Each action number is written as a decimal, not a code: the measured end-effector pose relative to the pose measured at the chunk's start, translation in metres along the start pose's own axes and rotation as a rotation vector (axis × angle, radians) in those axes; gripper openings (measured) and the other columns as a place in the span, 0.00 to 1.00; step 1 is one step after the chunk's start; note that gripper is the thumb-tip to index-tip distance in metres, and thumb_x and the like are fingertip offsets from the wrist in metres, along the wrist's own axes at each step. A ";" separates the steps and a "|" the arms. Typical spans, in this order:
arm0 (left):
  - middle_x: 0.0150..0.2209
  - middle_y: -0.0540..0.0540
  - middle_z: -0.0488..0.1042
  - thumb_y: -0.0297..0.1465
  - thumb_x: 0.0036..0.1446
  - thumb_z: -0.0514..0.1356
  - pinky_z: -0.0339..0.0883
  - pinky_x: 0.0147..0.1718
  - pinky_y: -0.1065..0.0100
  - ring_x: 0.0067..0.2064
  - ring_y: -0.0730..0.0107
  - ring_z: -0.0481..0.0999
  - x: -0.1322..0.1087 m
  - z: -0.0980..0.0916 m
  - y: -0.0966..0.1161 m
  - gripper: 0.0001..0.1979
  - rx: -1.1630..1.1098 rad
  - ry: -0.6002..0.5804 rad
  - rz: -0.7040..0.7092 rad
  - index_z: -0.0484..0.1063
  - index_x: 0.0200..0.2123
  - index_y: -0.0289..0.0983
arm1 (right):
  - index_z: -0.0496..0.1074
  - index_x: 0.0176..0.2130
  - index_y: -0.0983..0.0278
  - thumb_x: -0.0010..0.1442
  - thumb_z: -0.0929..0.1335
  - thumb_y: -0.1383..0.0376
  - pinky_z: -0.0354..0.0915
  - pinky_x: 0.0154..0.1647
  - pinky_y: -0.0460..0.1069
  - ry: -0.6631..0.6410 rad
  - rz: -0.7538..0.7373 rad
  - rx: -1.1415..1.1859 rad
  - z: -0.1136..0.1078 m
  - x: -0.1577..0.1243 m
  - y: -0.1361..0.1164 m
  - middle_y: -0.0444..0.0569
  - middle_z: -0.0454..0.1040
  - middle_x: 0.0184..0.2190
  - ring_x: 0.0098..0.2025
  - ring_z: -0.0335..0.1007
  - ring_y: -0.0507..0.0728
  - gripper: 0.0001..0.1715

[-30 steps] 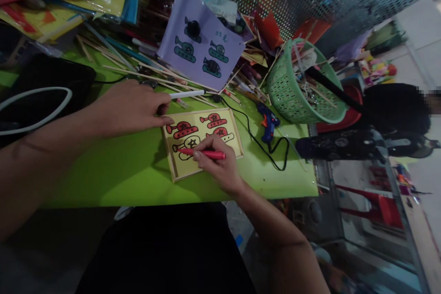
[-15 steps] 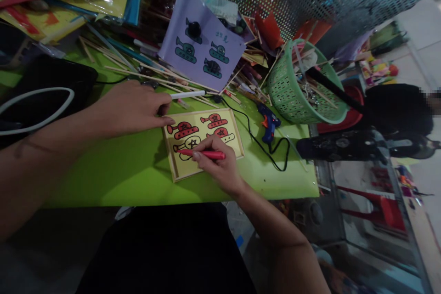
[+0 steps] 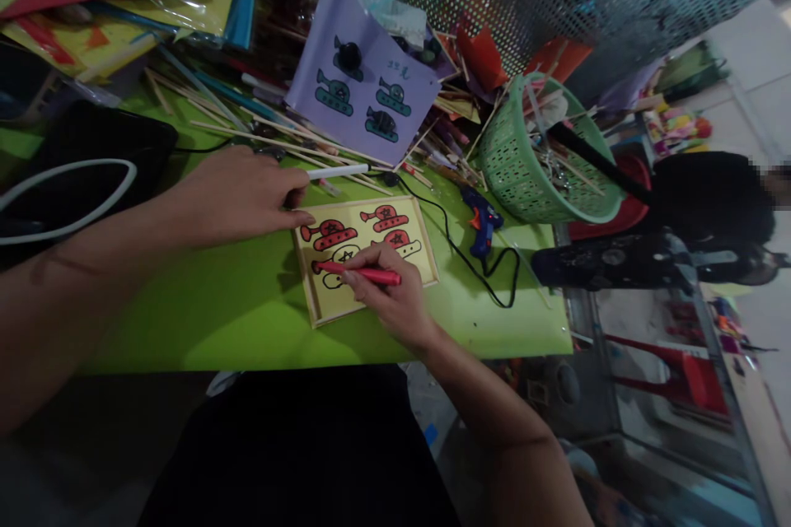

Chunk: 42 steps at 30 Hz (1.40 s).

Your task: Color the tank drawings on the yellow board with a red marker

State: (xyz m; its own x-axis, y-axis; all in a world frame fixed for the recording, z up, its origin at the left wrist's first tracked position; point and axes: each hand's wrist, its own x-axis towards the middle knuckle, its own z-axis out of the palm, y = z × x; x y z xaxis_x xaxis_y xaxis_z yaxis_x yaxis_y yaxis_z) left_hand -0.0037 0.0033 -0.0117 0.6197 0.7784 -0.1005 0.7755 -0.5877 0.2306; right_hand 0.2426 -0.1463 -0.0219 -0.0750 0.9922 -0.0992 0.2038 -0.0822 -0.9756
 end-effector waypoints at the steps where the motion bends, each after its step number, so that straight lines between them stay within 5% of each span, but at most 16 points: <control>1: 0.33 0.40 0.84 0.51 0.67 0.62 0.69 0.45 0.50 0.39 0.44 0.84 0.000 0.000 0.000 0.20 0.015 -0.003 0.001 0.84 0.46 0.43 | 0.82 0.43 0.58 0.68 0.82 0.47 0.69 0.27 0.47 0.002 -0.001 -0.003 0.000 0.000 0.000 0.43 0.82 0.33 0.27 0.73 0.51 0.20; 20: 0.35 0.39 0.86 0.49 0.63 0.66 0.71 0.47 0.48 0.42 0.42 0.86 -0.001 0.003 -0.001 0.17 -0.092 0.048 -0.017 0.86 0.43 0.45 | 0.81 0.41 0.58 0.70 0.81 0.46 0.71 0.29 0.48 0.001 -0.033 -0.025 -0.003 -0.002 0.000 0.44 0.83 0.33 0.28 0.75 0.52 0.21; 42: 0.35 0.40 0.85 0.50 0.68 0.60 0.69 0.45 0.51 0.41 0.46 0.85 -0.002 -0.005 0.004 0.21 0.043 -0.014 -0.004 0.85 0.48 0.44 | 0.81 0.40 0.58 0.69 0.81 0.44 0.71 0.29 0.49 0.013 -0.030 -0.072 -0.003 -0.003 -0.001 0.46 0.83 0.33 0.30 0.75 0.54 0.22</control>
State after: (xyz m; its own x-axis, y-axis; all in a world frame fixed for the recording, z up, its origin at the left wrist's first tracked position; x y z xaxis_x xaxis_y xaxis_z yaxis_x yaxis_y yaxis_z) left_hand -0.0026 0.0000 -0.0056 0.6183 0.7775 -0.1149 0.7820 -0.5941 0.1883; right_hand 0.2458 -0.1487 -0.0198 -0.0696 0.9953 -0.0671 0.2716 -0.0459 -0.9613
